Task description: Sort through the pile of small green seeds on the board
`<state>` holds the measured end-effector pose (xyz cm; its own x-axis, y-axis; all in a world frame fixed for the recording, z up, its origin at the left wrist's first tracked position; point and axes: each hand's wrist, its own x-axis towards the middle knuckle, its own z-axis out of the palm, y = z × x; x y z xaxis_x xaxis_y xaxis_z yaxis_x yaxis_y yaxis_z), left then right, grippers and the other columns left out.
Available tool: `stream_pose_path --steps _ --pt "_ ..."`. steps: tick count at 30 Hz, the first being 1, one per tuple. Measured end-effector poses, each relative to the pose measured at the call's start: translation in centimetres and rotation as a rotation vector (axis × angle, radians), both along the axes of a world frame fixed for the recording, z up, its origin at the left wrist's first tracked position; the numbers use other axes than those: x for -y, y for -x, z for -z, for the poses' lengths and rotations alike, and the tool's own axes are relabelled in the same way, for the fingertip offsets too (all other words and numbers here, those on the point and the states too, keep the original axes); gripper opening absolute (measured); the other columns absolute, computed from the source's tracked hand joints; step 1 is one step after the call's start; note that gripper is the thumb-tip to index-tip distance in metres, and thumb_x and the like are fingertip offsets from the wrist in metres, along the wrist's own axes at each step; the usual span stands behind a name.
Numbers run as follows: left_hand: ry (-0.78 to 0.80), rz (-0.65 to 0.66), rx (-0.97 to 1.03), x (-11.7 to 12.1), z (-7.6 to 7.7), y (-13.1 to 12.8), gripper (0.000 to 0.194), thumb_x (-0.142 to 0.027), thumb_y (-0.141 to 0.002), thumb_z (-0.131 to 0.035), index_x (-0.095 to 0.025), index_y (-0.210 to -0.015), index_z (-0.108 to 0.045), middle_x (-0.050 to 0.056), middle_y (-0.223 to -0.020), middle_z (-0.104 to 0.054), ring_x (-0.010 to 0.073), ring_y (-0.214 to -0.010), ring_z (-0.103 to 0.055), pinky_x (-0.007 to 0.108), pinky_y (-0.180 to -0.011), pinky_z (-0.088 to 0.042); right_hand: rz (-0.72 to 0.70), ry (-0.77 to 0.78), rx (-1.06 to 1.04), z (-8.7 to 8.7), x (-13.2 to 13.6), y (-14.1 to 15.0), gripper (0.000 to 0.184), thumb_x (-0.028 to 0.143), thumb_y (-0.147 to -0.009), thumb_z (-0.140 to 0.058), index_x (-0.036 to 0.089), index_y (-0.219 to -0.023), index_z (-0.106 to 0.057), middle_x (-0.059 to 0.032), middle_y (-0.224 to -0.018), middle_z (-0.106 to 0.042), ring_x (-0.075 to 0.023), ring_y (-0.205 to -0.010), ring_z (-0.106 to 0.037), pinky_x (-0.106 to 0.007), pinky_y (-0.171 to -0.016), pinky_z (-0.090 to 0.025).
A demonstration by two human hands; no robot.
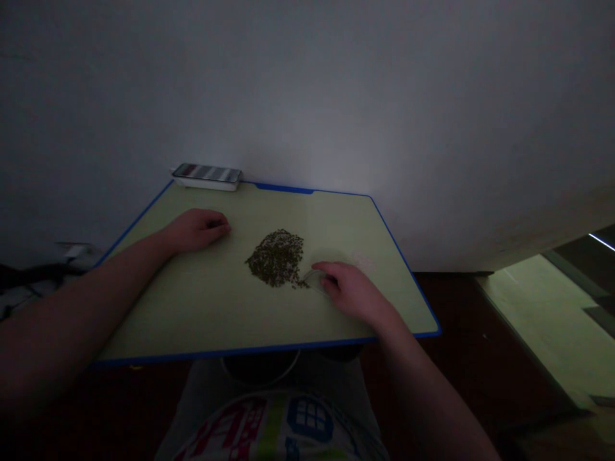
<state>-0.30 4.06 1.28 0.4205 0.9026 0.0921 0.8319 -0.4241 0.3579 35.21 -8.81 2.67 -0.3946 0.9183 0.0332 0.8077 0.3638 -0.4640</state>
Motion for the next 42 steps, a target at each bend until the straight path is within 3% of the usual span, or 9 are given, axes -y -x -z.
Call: stream_pose_path --steps 25,32,37,42 --pt "0.018 -0.004 0.003 0.1 0.0 0.0 0.038 -0.047 -0.080 -0.043 -0.016 -0.080 -0.065 0.002 -0.065 -0.059 0.0146 -0.059 -0.051 0.027 -0.057 -0.033 0.011 0.011 -0.026 0.3 3.5 -0.2 0.033 0.022 -0.090 -0.047 0.023 -0.119 -0.061 -0.0068 -0.119 -0.066 -0.0223 -0.107 -0.062 -0.040 -0.092 -0.049" --pt "0.021 -0.012 0.004 0.1 -0.1 0.0 0.038 -0.047 -0.079 -0.043 -0.016 -0.080 -0.065 0.003 -0.066 -0.061 0.0152 -0.061 -0.052 0.027 -0.058 -0.034 0.056 -0.002 -0.015 0.2 3.7 -0.5 0.034 0.023 -0.089 -0.047 0.021 -0.121 -0.060 -0.0083 -0.114 -0.068 -0.0225 -0.096 -0.065 -0.038 -0.084 -0.051" --pt "0.000 -0.001 0.011 0.1 0.0 0.1 0.038 -0.047 -0.080 -0.043 -0.016 -0.079 -0.065 0.002 -0.064 -0.060 0.0140 -0.059 -0.051 0.026 -0.057 -0.034 0.097 0.040 0.004 -0.2 4.5 -1.0 0.035 0.024 -0.089 -0.047 0.020 -0.121 -0.059 -0.0063 -0.096 -0.072 -0.0207 -0.081 -0.066 -0.034 -0.074 -0.051" --pt "-0.004 -0.004 -0.002 0.1 0.1 0.1 0.037 -0.047 -0.080 -0.043 -0.016 -0.079 -0.064 0.002 -0.064 -0.060 0.0145 -0.059 -0.051 0.026 -0.057 -0.035 0.068 0.012 0.005 -0.1 5.2 -1.4 0.033 0.023 -0.088 -0.049 0.021 -0.119 -0.060 -0.0073 -0.109 -0.069 -0.0216 -0.095 -0.065 -0.035 -0.082 -0.051"
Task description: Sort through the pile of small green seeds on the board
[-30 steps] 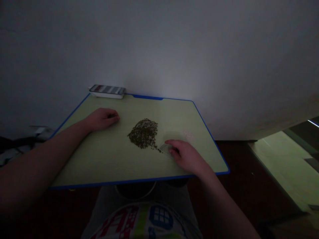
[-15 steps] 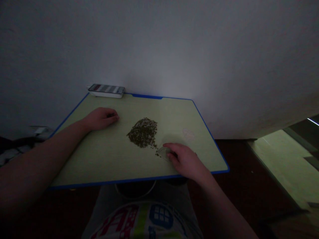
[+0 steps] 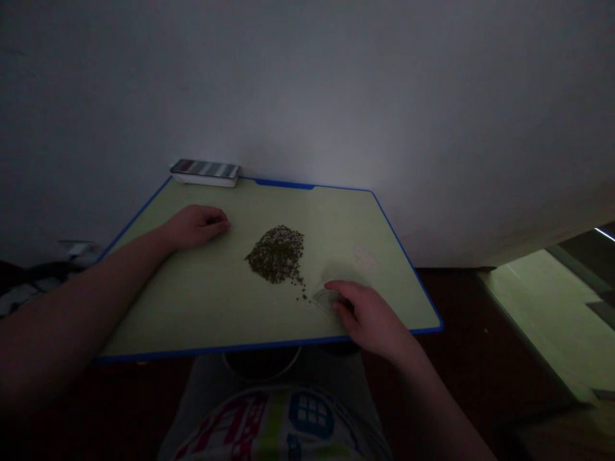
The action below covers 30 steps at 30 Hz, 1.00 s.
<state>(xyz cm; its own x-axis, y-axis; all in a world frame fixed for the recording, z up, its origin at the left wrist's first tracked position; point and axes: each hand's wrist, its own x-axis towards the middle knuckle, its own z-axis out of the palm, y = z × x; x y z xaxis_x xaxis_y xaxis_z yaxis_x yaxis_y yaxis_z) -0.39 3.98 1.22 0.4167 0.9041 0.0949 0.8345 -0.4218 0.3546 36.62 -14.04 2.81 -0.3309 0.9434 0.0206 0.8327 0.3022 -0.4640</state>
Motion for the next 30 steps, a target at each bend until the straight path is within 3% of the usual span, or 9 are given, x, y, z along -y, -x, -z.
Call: stream_pose_path --steps 6,13,30 --pt "0.011 -0.003 -0.002 0.1 -0.2 -0.1 0.038 -0.048 -0.079 -0.043 -0.016 -0.079 -0.064 0.002 -0.064 -0.059 0.0144 -0.059 -0.051 0.026 -0.057 -0.034 -0.031 -0.011 -0.027 0.4 0.0 0.4 0.034 0.022 -0.088 -0.049 0.023 -0.119 -0.060 -0.0077 -0.115 -0.067 -0.0229 -0.101 -0.064 -0.040 -0.087 -0.050" --pt "0.023 -0.018 0.011 0.1 -0.2 -0.1 0.038 -0.048 -0.078 -0.043 -0.016 -0.081 -0.065 0.003 -0.066 -0.061 0.0151 -0.060 -0.051 0.027 -0.057 -0.035 0.037 0.016 -0.020 0.0 -0.5 0.9 0.033 0.023 -0.088 -0.048 0.021 -0.119 -0.060 -0.0066 -0.095 -0.071 -0.0207 -0.081 -0.065 -0.035 -0.075 -0.051" --pt "0.023 -0.011 -0.008 0.1 -0.3 -0.2 0.040 -0.048 -0.079 -0.042 -0.016 -0.082 -0.066 0.003 -0.066 -0.062 0.0158 -0.061 -0.052 0.027 -0.058 -0.034 -0.046 -0.014 -0.012 0.0 -0.8 1.6 0.034 0.021 -0.089 -0.047 0.021 -0.120 -0.060 -0.0072 -0.117 -0.067 -0.0213 -0.104 -0.063 -0.038 -0.090 -0.049"
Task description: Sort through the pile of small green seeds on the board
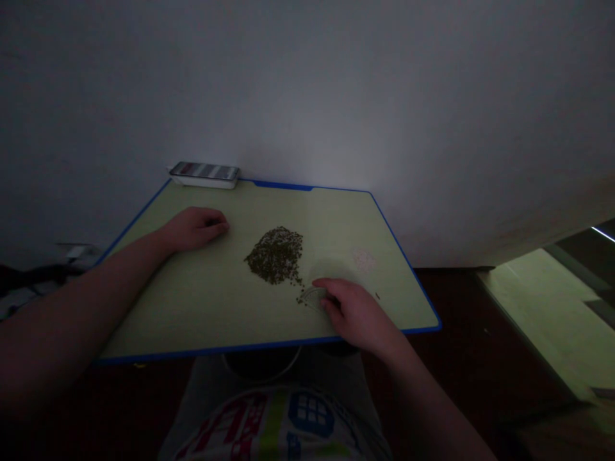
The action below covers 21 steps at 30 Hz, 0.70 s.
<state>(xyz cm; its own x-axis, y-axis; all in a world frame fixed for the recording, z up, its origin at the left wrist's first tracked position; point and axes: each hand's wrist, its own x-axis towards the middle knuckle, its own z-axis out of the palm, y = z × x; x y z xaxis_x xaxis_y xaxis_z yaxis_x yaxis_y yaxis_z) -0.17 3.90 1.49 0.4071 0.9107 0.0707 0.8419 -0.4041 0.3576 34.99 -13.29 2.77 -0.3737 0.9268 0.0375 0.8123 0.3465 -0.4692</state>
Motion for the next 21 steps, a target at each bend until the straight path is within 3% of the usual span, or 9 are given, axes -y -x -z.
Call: stream_pose_path --steps 4,9,16,21 --pt "0.005 0.001 0.006 0.0 0.1 0.1 0.041 -0.048 -0.079 -0.042 -0.015 -0.083 -0.066 0.003 -0.066 -0.061 0.0154 -0.060 -0.052 0.027 -0.057 -0.034 -0.003 0.004 -0.008 0.0 0.1 -0.1 0.034 0.021 -0.089 -0.046 0.020 -0.120 -0.059 -0.0081 -0.116 -0.067 -0.0213 -0.101 -0.063 -0.037 -0.088 -0.049" --pt "-0.002 0.012 0.000 -0.1 0.1 0.2 0.040 -0.048 -0.080 -0.041 -0.015 -0.081 -0.065 0.002 -0.064 -0.060 0.0148 -0.059 -0.051 0.026 -0.057 -0.034 0.067 0.048 0.011 0.0 -0.1 -0.5 0.033 0.022 -0.089 -0.047 0.019 -0.120 -0.059 -0.0071 -0.096 -0.070 -0.0195 -0.078 -0.064 -0.034 -0.072 -0.051" --pt "0.003 -0.007 0.003 0.1 0.0 0.0 0.041 -0.048 -0.079 -0.042 -0.015 -0.082 -0.066 0.003 -0.065 -0.060 0.0151 -0.060 -0.051 0.027 -0.058 -0.034 0.023 0.007 -0.018 0.0 -0.2 0.1 0.034 0.022 -0.089 -0.046 0.019 -0.120 -0.060 -0.0087 -0.114 -0.067 -0.0218 -0.099 -0.063 -0.037 -0.087 -0.049" --pt "0.008 -0.001 -0.006 0.2 -0.3 -0.1 0.042 -0.048 -0.078 -0.041 -0.014 -0.082 -0.066 0.003 -0.066 -0.061 0.0153 -0.061 -0.051 0.027 -0.059 -0.034 0.053 0.014 0.000 -0.3 0.2 0.9 0.035 0.019 -0.088 -0.046 0.018 -0.120 -0.060 -0.0097 -0.113 -0.068 -0.0227 -0.098 -0.064 -0.037 -0.084 -0.049"
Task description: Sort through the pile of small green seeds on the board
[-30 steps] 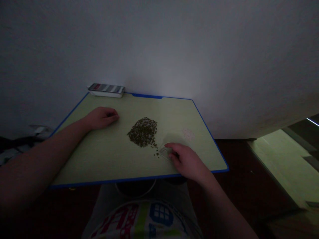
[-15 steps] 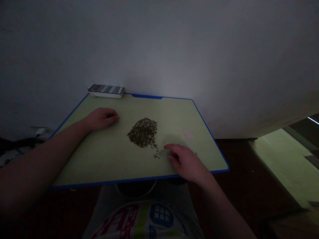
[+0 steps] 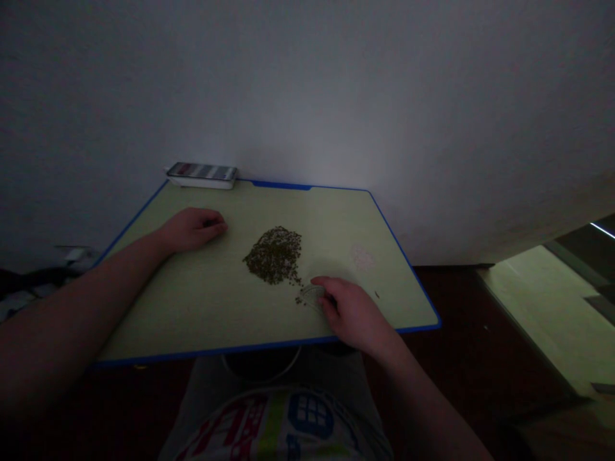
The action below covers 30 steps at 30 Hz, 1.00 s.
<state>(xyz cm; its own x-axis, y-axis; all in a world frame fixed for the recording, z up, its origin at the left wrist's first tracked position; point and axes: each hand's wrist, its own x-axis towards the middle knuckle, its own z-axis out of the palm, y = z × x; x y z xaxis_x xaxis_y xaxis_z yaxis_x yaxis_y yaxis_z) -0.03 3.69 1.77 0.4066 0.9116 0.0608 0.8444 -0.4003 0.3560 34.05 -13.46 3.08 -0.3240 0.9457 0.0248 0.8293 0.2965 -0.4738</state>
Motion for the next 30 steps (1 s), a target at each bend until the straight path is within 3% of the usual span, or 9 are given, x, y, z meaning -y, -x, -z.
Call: stream_pose_path --steps 8,16,23,30 --pt "-0.019 0.008 -0.002 -0.2 0.3 0.2 0.041 -0.048 -0.079 -0.041 -0.015 -0.081 -0.066 0.002 -0.064 -0.060 0.0148 -0.060 -0.051 0.026 -0.057 -0.034 0.155 0.030 0.035 0.0 0.3 0.2 0.037 0.022 -0.086 -0.047 0.014 -0.121 -0.058 -0.0097 -0.092 -0.071 -0.0217 -0.080 -0.064 -0.033 -0.069 -0.048" --pt "-0.004 -0.005 0.014 -0.2 0.3 0.1 0.040 -0.048 -0.079 -0.043 -0.016 -0.083 -0.066 0.003 -0.067 -0.062 0.0154 -0.061 -0.053 0.027 -0.058 -0.035 0.153 0.019 0.021 0.3 -0.4 -0.2 0.037 0.024 -0.088 -0.046 0.015 -0.121 -0.058 -0.0059 -0.077 -0.067 -0.0196 -0.071 -0.061 -0.031 -0.063 -0.043" --pt "-0.011 0.007 0.012 -0.2 0.3 0.1 0.040 -0.048 -0.079 -0.042 -0.016 -0.082 -0.066 0.003 -0.066 -0.061 0.0156 -0.061 -0.052 0.027 -0.058 -0.035 0.049 0.015 -0.023 0.4 -0.8 -0.7 0.035 0.025 -0.089 -0.045 0.018 -0.121 -0.057 -0.0048 -0.080 -0.066 -0.0186 -0.072 -0.059 -0.031 -0.066 -0.044" --pt "-0.006 0.000 0.008 -0.1 0.3 0.1 0.042 -0.049 -0.079 -0.041 -0.016 -0.082 -0.066 0.002 -0.065 -0.060 0.0154 -0.060 -0.052 0.027 -0.058 -0.035 0.014 0.023 -0.046 0.1 -0.4 -0.3 0.034 0.021 -0.088 -0.046 0.017 -0.119 -0.059 -0.0090 -0.101 -0.068 -0.0201 -0.086 -0.062 -0.033 -0.076 -0.046"
